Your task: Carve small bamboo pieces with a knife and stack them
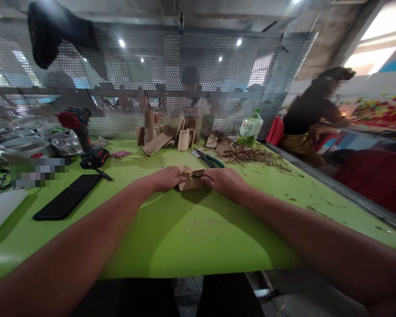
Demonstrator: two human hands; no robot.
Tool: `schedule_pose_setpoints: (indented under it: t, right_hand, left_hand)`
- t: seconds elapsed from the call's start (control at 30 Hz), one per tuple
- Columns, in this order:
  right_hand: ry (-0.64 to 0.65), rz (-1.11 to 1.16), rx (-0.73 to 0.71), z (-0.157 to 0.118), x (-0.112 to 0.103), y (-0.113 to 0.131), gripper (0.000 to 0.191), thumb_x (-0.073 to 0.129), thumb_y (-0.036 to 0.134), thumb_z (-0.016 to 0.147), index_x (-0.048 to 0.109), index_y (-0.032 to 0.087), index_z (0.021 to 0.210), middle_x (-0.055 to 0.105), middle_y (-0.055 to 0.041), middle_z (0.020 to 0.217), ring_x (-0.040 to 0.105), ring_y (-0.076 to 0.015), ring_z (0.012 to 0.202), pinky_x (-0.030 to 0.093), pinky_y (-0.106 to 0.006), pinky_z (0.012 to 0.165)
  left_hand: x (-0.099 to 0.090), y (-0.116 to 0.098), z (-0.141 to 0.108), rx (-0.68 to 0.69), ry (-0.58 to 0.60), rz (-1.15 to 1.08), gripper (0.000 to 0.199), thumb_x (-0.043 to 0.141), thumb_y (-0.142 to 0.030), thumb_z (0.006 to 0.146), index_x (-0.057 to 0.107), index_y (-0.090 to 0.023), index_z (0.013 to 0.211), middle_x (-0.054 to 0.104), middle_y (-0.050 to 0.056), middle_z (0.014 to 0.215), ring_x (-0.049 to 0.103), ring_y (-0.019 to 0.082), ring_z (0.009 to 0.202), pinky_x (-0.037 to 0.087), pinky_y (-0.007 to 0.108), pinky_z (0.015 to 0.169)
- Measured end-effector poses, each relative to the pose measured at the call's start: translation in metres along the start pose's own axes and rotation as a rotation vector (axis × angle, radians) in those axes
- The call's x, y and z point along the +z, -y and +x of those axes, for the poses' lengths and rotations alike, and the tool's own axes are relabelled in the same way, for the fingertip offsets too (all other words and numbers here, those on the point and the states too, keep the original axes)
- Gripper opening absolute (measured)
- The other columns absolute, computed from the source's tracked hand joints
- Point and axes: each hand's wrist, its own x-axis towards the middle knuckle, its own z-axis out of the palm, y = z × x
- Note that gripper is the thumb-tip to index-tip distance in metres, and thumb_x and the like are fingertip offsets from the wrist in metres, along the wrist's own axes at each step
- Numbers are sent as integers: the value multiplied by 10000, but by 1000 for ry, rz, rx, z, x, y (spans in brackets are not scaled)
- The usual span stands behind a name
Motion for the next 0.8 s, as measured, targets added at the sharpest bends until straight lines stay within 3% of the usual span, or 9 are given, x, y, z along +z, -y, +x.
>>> schedule_pose_setpoints:
  t: [0.13,0.37,0.8]
  right_hand:
    - [-31,-28,-10,0,3,-1,354,400,442,973,690,239,995,708,-57,858,556,-178,678,283,-271,591]
    - [-77,-48,19,1,2,-1,374,378,441,981,676,219,938,705,-52,818,536,-167,647,230,-276,562]
    - [-44,-83,-20,0,2,5,370,377,444,989,688,242,1003,731,-56,908,603,-188,734,322,-281,600]
  left_hand:
    - [0,1,1,6,21,-46,399,497,-404,891,626,-155,1175,712,116,1074,637,242,971,477,317,883]
    - [-2,-1,3,33,55,-44,452,441,-273,888,549,-193,1320,646,95,1268,606,240,1077,455,328,945]
    - [-9,-4,-2,68,90,-25,395,455,-297,892,567,-207,1260,674,90,1187,614,238,1038,452,305,913]
